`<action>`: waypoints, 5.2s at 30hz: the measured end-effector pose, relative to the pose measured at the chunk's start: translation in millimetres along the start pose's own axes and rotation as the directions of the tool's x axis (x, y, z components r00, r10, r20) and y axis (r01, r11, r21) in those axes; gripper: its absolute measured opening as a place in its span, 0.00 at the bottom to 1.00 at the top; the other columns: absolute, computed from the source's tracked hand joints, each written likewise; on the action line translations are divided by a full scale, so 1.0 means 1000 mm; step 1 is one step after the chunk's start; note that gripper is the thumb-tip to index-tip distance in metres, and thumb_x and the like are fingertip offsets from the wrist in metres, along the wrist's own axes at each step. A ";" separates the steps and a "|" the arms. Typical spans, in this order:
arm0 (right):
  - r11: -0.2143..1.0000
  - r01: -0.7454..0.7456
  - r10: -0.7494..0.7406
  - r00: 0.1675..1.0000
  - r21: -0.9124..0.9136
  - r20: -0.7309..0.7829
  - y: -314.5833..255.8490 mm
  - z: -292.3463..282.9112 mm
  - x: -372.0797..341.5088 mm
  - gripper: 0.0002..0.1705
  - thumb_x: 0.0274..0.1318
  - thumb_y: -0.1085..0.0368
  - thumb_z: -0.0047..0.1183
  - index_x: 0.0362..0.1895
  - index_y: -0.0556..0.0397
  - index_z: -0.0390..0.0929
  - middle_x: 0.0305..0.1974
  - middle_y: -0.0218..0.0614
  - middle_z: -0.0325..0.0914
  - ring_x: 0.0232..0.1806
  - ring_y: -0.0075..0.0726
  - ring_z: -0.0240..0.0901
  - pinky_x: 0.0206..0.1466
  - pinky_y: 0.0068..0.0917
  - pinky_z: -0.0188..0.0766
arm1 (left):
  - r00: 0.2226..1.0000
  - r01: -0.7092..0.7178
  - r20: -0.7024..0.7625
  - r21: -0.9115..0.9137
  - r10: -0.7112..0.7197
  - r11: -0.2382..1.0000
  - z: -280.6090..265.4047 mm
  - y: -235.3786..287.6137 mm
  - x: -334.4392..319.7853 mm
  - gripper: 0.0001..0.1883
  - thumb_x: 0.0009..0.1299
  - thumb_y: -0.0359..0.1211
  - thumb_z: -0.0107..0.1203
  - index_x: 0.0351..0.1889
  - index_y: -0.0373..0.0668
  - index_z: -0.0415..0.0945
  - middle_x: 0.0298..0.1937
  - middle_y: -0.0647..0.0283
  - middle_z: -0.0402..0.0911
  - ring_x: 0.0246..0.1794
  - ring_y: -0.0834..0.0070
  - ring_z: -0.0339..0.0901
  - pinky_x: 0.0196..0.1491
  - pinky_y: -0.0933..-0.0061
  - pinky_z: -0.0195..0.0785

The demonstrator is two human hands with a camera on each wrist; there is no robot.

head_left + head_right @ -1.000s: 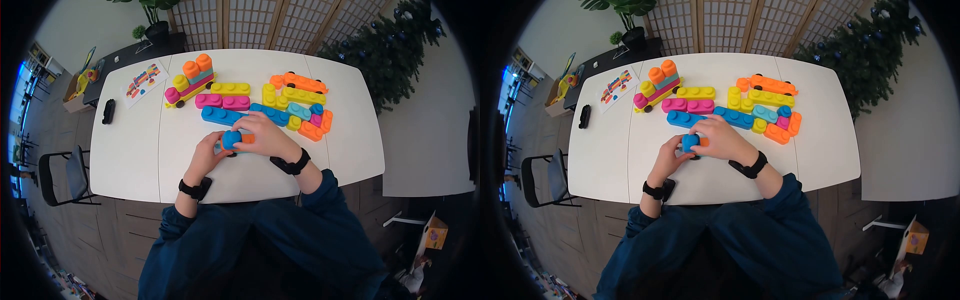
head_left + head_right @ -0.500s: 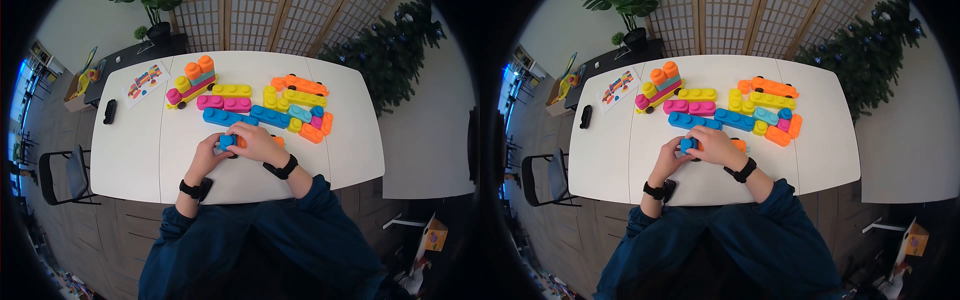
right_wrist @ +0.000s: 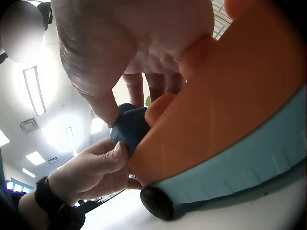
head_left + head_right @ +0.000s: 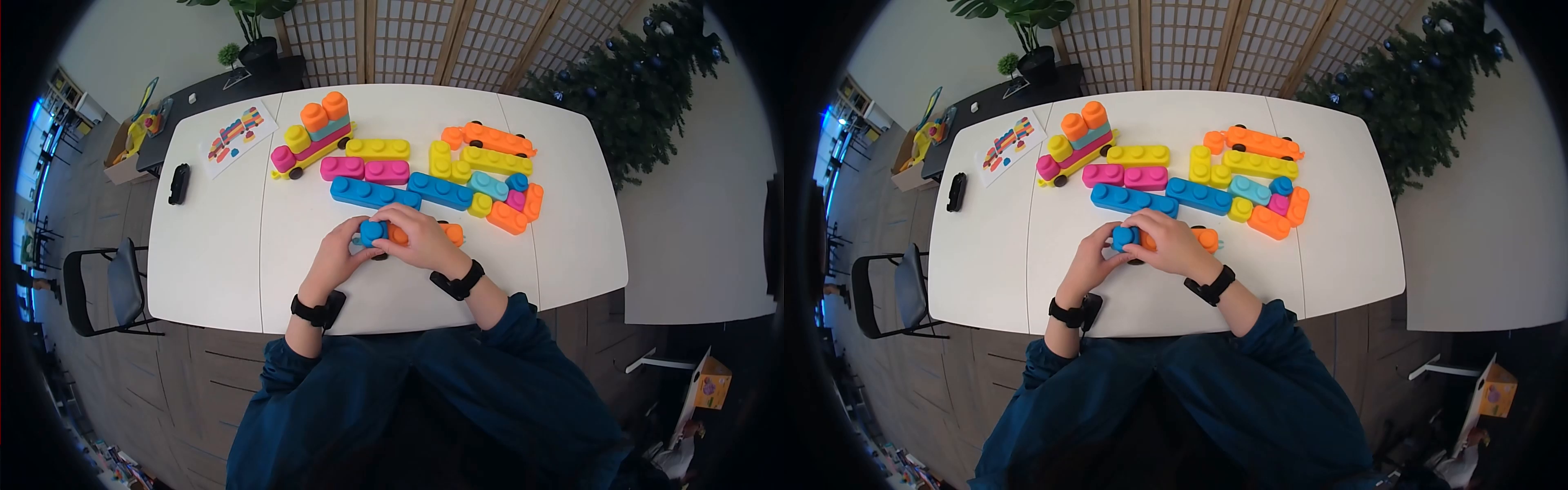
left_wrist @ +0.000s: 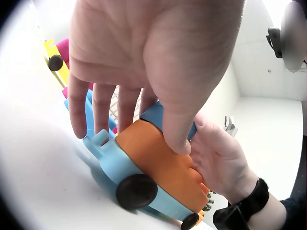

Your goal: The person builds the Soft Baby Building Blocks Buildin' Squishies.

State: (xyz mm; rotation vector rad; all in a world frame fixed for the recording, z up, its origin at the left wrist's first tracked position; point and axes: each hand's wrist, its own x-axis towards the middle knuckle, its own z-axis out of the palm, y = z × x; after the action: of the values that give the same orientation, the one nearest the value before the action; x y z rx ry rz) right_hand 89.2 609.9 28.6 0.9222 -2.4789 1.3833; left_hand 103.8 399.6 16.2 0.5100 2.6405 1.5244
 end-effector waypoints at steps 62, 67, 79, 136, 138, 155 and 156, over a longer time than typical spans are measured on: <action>0.956 -0.272 0.287 0.945 0.108 -0.159 0.024 -0.116 -0.047 0.17 0.57 0.69 0.64 0.52 0.54 0.79 0.51 0.34 0.81 0.49 0.32 0.77 0.55 0.26 0.74 | 0.994 -0.102 -0.024 0.001 0.102 0.995 -0.009 0.028 0.003 0.21 0.63 0.34 0.71 0.54 0.45 0.80 0.47 0.59 0.83 0.44 0.60 0.82 0.46 0.66 0.75; 0.958 -0.273 0.282 0.951 0.082 -0.128 0.013 -0.100 -0.064 0.18 0.55 0.71 0.64 0.51 0.54 0.79 0.50 0.34 0.81 0.48 0.33 0.77 0.52 0.27 0.74 | 0.995 -0.095 -0.012 0.016 0.095 0.995 -0.010 0.028 0.003 0.21 0.64 0.35 0.71 0.54 0.46 0.80 0.48 0.61 0.83 0.44 0.61 0.81 0.45 0.67 0.75; 0.974 -0.222 0.217 0.973 -0.055 -0.077 0.014 -0.089 -0.071 0.19 0.55 0.72 0.65 0.52 0.58 0.80 0.53 0.40 0.81 0.52 0.38 0.78 0.54 0.29 0.74 | 0.999 -0.043 0.025 -0.057 0.045 0.997 -0.015 0.026 0.005 0.20 0.65 0.34 0.70 0.55 0.45 0.81 0.50 0.62 0.85 0.46 0.64 0.83 0.48 0.66 0.76; 0.957 -0.282 0.288 0.954 0.073 -0.090 0.024 -0.075 -0.077 0.21 0.59 0.66 0.65 0.56 0.54 0.78 0.54 0.37 0.81 0.53 0.41 0.79 0.55 0.31 0.74 | 0.937 -0.290 -0.104 0.294 0.332 0.911 -0.080 0.050 0.063 0.14 0.66 0.23 0.62 0.50 0.38 0.82 0.47 0.54 0.82 0.46 0.57 0.81 0.50 0.64 0.76; 0.957 -0.277 0.284 0.954 0.082 -0.092 0.024 -0.075 -0.078 0.21 0.59 0.66 0.65 0.56 0.53 0.78 0.54 0.37 0.81 0.53 0.41 0.79 0.54 0.30 0.74 | 0.944 -0.327 0.031 0.210 0.328 0.922 -0.074 0.067 0.042 0.15 0.67 0.24 0.63 0.52 0.39 0.83 0.47 0.55 0.82 0.46 0.59 0.82 0.50 0.66 0.76; 0.958 -0.274 0.280 0.956 0.081 -0.086 0.026 -0.074 -0.078 0.22 0.59 0.65 0.65 0.57 0.53 0.78 0.55 0.37 0.81 0.54 0.40 0.79 0.55 0.31 0.74 | 0.941 -0.336 0.101 0.190 0.322 0.923 -0.038 0.064 0.015 0.15 0.65 0.26 0.65 0.51 0.40 0.83 0.49 0.56 0.81 0.48 0.57 0.81 0.51 0.63 0.77; 0.959 -0.273 0.280 0.956 0.079 -0.087 0.026 -0.073 -0.078 0.22 0.59 0.65 0.65 0.57 0.53 0.78 0.55 0.37 0.81 0.54 0.40 0.79 0.55 0.31 0.74 | 0.949 -0.314 0.099 0.190 0.300 0.930 -0.037 0.064 0.014 0.15 0.65 0.26 0.65 0.51 0.40 0.83 0.50 0.56 0.81 0.49 0.57 0.81 0.52 0.64 0.76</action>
State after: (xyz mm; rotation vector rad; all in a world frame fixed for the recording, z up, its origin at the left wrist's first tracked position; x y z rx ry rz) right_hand 124.9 713.6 18.9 0.5160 -2.5758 1.5605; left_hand 99.8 402.0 90.9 1.0146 2.7800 1.2739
